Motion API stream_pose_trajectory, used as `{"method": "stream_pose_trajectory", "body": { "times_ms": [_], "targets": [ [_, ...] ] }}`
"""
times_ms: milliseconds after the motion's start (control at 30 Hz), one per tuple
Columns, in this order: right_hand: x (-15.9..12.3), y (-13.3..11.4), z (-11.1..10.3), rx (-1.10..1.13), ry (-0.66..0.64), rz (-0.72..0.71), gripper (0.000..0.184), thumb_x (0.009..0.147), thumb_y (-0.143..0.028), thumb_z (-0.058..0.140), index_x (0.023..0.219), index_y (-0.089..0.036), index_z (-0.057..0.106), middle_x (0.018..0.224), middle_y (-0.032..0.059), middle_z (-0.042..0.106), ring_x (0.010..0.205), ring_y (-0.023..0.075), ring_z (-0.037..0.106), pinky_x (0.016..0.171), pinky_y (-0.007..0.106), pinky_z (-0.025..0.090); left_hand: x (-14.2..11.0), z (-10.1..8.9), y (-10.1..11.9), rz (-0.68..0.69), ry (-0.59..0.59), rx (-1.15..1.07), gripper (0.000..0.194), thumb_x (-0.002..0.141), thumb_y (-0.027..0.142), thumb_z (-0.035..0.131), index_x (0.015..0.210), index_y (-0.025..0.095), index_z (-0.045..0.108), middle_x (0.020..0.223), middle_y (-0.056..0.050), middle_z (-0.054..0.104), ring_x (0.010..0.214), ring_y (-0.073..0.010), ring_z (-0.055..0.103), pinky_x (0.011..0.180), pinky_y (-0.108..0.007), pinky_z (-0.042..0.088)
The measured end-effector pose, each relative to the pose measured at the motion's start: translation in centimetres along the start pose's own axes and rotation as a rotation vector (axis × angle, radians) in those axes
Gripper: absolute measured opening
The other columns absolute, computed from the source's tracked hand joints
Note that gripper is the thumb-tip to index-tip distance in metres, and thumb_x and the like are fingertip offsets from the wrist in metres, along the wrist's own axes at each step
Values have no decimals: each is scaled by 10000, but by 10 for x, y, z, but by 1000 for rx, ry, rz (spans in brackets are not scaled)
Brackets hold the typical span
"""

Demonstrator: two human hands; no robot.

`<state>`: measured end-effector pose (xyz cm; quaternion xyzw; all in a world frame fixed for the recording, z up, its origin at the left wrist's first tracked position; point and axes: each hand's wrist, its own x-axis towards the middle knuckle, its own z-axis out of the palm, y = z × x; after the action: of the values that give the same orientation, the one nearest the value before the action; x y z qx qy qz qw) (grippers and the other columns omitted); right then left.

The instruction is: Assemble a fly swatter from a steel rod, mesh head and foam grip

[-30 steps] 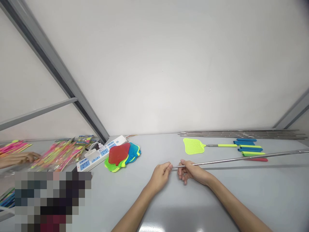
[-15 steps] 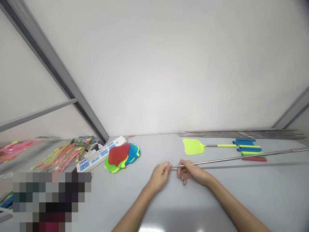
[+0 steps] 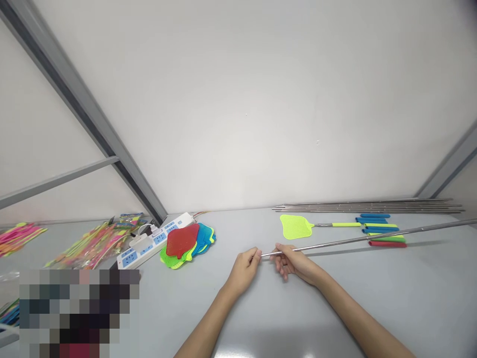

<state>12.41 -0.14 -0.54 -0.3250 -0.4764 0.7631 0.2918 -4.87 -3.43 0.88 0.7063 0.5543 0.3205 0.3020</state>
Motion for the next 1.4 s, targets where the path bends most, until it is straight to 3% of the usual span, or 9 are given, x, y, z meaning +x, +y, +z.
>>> {"method": "stream_pose_trajectory", "body": {
  "times_ms": [400, 600, 1000, 1233, 1400],
  "targets": [
    [0, -3, 4, 30, 74, -21, 372, 751, -466, 409, 788, -124, 550, 557, 19, 505, 460, 88, 460, 402, 208, 396, -1, -4, 7, 4, 20, -49, 389, 816, 426, 240, 642, 153, 456, 527, 46, 296, 508, -75, 289, 479, -199, 236],
    [-3, -5, 6, 37, 103, -26, 356, 753, -451, 411, 788, -127, 554, 579, 17, 496, 467, 84, 459, 420, 213, 406, -3, -10, 14, 58, 16, 2, 321, 814, 397, 266, 734, 163, 471, 557, 44, 348, 526, -76, 318, 500, -194, 263],
    [-2, -5, 5, 47, 105, -31, 374, 760, -456, 390, 799, -124, 558, 599, 23, 505, 464, 82, 464, 435, 224, 414, 0, -10, 9, 150, 119, 228, 328, 827, 354, 258, 647, 170, 461, 627, -3, 459, 645, -118, 410, 617, -229, 322],
    [-2, -5, 3, 68, 32, -26, 389, 772, -472, 355, 801, -129, 534, 593, 33, 529, 488, 101, 489, 459, 244, 422, -2, -8, 9, 150, -9, 246, 353, 836, 361, 218, 599, 170, 398, 597, 6, 435, 589, -112, 392, 580, -229, 314],
    [-3, -3, -1, -35, -100, -20, 541, 759, -552, 283, 555, -101, 501, 555, 58, 525, 470, 112, 501, 464, 262, 420, -6, -6, 9, 148, -74, 215, 351, 834, 352, 228, 588, 171, 401, 576, 13, 423, 567, -106, 386, 557, -223, 309]
  ]
}}
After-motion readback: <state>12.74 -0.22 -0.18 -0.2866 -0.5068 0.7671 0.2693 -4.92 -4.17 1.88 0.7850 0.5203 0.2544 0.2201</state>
